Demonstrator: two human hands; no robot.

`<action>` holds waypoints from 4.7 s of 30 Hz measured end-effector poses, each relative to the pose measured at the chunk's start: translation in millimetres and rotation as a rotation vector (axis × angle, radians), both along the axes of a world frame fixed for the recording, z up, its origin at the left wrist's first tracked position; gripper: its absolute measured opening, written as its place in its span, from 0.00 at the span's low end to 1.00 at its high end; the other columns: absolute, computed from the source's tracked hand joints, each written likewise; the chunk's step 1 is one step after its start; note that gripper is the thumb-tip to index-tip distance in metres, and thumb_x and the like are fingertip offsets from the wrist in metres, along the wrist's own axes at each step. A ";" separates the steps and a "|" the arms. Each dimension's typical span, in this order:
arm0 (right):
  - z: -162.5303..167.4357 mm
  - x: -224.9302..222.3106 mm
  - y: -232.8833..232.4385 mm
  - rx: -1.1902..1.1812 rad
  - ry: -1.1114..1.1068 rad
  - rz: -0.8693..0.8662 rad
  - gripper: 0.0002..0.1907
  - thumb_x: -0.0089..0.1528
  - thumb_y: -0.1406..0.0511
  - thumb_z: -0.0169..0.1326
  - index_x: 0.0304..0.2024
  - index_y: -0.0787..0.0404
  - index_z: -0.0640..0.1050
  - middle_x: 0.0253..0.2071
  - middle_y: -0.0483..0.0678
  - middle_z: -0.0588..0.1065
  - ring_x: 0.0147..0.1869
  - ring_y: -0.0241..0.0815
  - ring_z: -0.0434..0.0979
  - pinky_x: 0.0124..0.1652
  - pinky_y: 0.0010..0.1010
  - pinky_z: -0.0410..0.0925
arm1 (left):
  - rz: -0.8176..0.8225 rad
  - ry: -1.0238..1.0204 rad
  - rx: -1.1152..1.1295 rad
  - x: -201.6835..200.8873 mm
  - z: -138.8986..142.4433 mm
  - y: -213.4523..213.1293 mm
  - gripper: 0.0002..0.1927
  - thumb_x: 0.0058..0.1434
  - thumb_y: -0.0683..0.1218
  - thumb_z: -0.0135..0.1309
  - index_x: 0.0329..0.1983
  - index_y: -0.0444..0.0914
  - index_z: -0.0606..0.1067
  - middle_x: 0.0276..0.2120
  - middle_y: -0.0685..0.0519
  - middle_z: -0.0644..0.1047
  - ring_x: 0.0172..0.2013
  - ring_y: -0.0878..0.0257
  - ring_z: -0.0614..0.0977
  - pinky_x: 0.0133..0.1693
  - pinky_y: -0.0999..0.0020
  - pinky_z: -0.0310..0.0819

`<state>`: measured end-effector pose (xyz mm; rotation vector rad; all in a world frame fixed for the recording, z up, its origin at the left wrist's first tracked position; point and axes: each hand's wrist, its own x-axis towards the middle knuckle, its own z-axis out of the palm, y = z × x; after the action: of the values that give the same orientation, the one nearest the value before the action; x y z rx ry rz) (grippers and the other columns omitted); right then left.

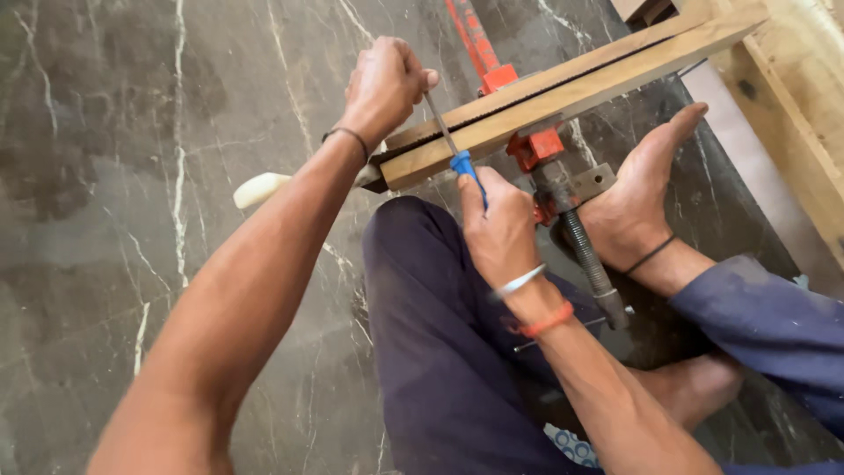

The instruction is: The person sits on the floor holding a red bar clamp with a wooden piece secured in it, and uses a file to repeatedly file the edge of the wood, steadying the clamp with one hand while moving the file back and forth with the other.

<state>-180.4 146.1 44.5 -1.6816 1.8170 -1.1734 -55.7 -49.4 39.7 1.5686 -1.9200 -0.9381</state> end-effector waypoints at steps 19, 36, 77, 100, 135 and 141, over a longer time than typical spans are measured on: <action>3.3 -9.6 23.6 0.030 0.054 0.034 0.11 0.70 0.65 0.48 0.36 0.66 0.74 0.27 0.64 0.73 0.34 0.68 0.75 0.30 0.52 0.64 | -0.124 0.075 -0.113 11.1 -19.9 10.4 0.11 0.59 0.47 0.63 0.28 0.35 0.79 0.22 0.49 0.81 0.24 0.60 0.84 0.30 0.62 0.78; 34.5 -4.8 36.4 0.133 0.038 0.003 0.10 0.69 0.65 0.49 0.35 0.66 0.74 0.23 0.63 0.71 0.31 0.65 0.76 0.29 0.50 0.64 | -0.111 -0.080 -0.260 4.3 -14.6 39.3 0.12 0.56 0.51 0.66 0.28 0.38 0.80 0.24 0.48 0.81 0.30 0.52 0.83 0.32 0.55 0.74; 21.5 -6.0 30.7 0.068 0.008 0.006 0.13 0.71 0.64 0.47 0.36 0.67 0.74 0.26 0.64 0.72 0.33 0.67 0.75 0.28 0.49 0.64 | -0.157 0.081 -0.235 2.6 -13.0 23.7 0.11 0.59 0.48 0.64 0.27 0.36 0.78 0.24 0.48 0.82 0.28 0.55 0.85 0.33 0.59 0.77; -0.5 -9.4 -11.2 0.004 0.046 0.027 0.13 0.71 0.65 0.49 0.33 0.67 0.73 0.25 0.64 0.71 0.33 0.67 0.75 0.29 0.49 0.64 | 0.033 -0.041 -0.028 -2.0 4.7 -3.2 0.12 0.58 0.51 0.62 0.28 0.39 0.78 0.23 0.50 0.82 0.30 0.53 0.87 0.36 0.56 0.78; 29.5 -21.7 11.2 0.060 0.030 -0.036 0.16 0.71 0.60 0.49 0.35 0.66 0.76 0.23 0.60 0.71 0.27 0.63 0.74 0.28 0.46 0.63 | -0.072 0.133 -0.096 -12.1 16.8 7.1 0.15 0.59 0.51 0.64 0.24 0.38 0.76 0.19 0.55 0.80 0.21 0.63 0.83 0.28 0.64 0.76; 30.3 -17.9 13.8 0.024 0.032 0.001 0.16 0.72 0.61 0.49 0.35 0.66 0.75 0.25 0.60 0.73 0.31 0.64 0.76 0.28 0.46 0.63 | -0.046 0.103 -0.168 -7.0 16.9 11.6 0.14 0.58 0.50 0.65 0.25 0.38 0.78 0.18 0.53 0.80 0.21 0.64 0.82 0.29 0.63 0.75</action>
<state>-198.3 159.9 74.8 -1.6968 1.8418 -1.1256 -62.7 -37.8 56.5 1.3597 -1.9163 -0.8354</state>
